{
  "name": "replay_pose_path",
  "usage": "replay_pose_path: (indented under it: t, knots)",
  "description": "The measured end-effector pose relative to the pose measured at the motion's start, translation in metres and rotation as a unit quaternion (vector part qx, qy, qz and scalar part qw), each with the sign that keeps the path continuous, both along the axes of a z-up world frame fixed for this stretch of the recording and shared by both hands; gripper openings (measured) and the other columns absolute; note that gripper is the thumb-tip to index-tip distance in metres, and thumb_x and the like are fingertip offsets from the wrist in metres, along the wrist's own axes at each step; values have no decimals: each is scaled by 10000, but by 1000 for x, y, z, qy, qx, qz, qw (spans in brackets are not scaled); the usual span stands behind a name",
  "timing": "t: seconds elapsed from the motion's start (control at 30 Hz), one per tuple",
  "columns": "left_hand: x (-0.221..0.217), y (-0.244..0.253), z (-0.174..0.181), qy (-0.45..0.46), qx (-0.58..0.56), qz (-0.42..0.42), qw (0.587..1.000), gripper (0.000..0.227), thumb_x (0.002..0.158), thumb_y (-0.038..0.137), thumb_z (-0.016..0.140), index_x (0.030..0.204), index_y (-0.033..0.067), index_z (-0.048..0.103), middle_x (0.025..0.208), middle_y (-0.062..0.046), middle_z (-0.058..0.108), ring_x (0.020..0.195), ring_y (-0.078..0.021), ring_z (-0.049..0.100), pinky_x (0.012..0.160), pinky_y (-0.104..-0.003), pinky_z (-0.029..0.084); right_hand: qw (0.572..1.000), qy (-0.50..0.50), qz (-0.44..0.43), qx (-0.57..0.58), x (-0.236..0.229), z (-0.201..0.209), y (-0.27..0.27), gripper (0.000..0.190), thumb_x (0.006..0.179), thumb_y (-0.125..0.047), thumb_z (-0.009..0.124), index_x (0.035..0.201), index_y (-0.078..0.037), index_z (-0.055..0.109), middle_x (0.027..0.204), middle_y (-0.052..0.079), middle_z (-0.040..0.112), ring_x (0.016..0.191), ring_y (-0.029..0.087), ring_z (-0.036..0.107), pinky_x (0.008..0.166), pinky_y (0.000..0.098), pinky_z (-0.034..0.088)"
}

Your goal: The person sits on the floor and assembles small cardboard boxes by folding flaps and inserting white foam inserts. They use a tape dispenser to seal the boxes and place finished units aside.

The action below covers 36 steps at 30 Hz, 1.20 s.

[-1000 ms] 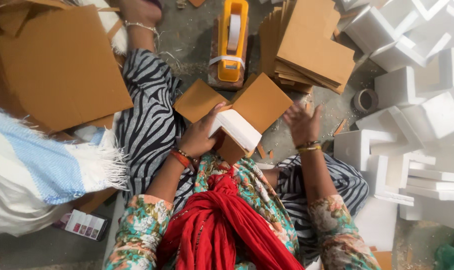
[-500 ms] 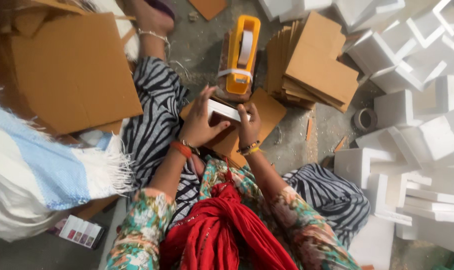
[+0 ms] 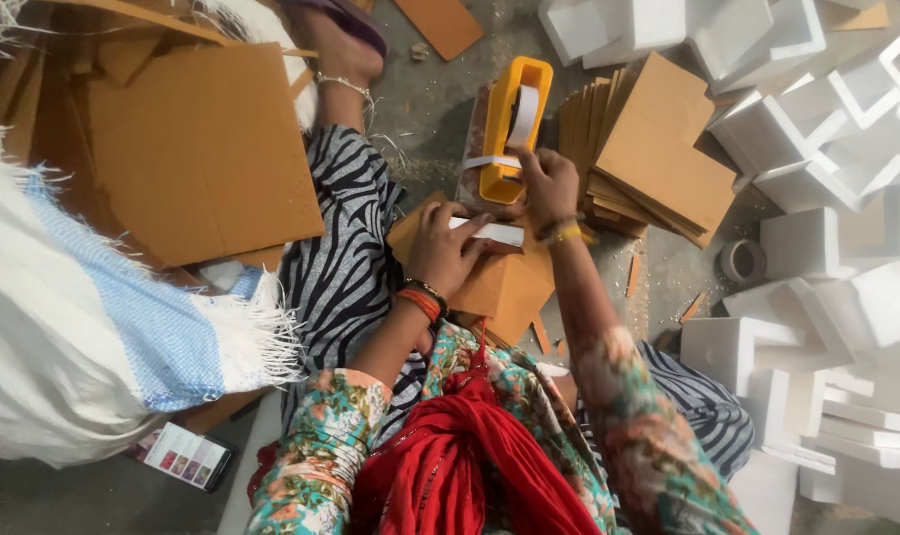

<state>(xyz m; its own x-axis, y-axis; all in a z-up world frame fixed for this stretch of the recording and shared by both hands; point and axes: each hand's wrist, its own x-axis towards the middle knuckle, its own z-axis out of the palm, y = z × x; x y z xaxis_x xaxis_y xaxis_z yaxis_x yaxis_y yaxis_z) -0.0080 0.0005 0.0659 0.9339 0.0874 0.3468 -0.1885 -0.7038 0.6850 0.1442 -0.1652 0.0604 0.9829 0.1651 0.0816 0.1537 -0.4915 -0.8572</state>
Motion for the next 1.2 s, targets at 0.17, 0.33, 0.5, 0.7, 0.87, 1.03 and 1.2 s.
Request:
replay_pose_path:
  t: [0.17,0.33,0.5,0.7,0.87,1.03,1.2]
  knots:
    - [2,-6,-2,11,-10,9,1000,341,859,290,781,1194,230,761,1139,-96,598,1115,-352,525,986,-466,468,998,-54,-5,37,-95,11,-33,448,1021,-293,701,726,1,534,656,14,468,608,97,429,532,280,357]
    - [-5,-4,-2,6,-6,5,1000,353,876,270,774,1225,233,745,1165,-94,590,1140,-353,526,997,-463,469,976,43,-49,208,-56,-10,-46,329,1110,-298,621,889,-54,604,756,-52,547,667,35,471,579,223,389]
    - [-8,-5,1,3,-15,9,1000,345,879,287,772,1221,249,746,1161,-88,590,1145,-341,529,999,-452,479,970,146,-26,194,27,-45,-35,227,1019,-289,628,1022,-66,676,734,-26,604,568,57,533,481,232,435]
    - [-5,-4,3,18,-4,10,1000,350,878,317,775,1221,254,744,1154,-90,590,1134,-337,528,996,-460,473,939,312,-24,140,56,-55,-42,335,1041,-341,623,960,-19,672,672,3,551,478,105,461,417,257,348]
    - [-5,-5,5,20,-5,10,1000,360,873,316,773,1228,257,744,1165,-92,586,1145,-342,521,1001,-458,468,947,264,31,179,45,-41,-43,254,993,-282,647,1071,-48,707,724,-28,595,531,69,518,453,240,435]
    - [-6,-4,6,23,-5,11,1000,370,874,313,774,1237,257,739,1185,-87,586,1157,-337,514,1008,-452,467,968,235,43,70,50,-25,-29,292,974,-323,728,1013,-35,750,767,-11,638,560,49,566,493,213,433]
    - [-6,-4,8,43,-9,13,999,370,863,313,775,1229,267,743,1186,-75,590,1158,-334,516,1005,-451,468,973,232,-4,4,42,10,-21,322,959,-352,762,861,-49,708,708,-12,598,527,55,431,475,232,323]
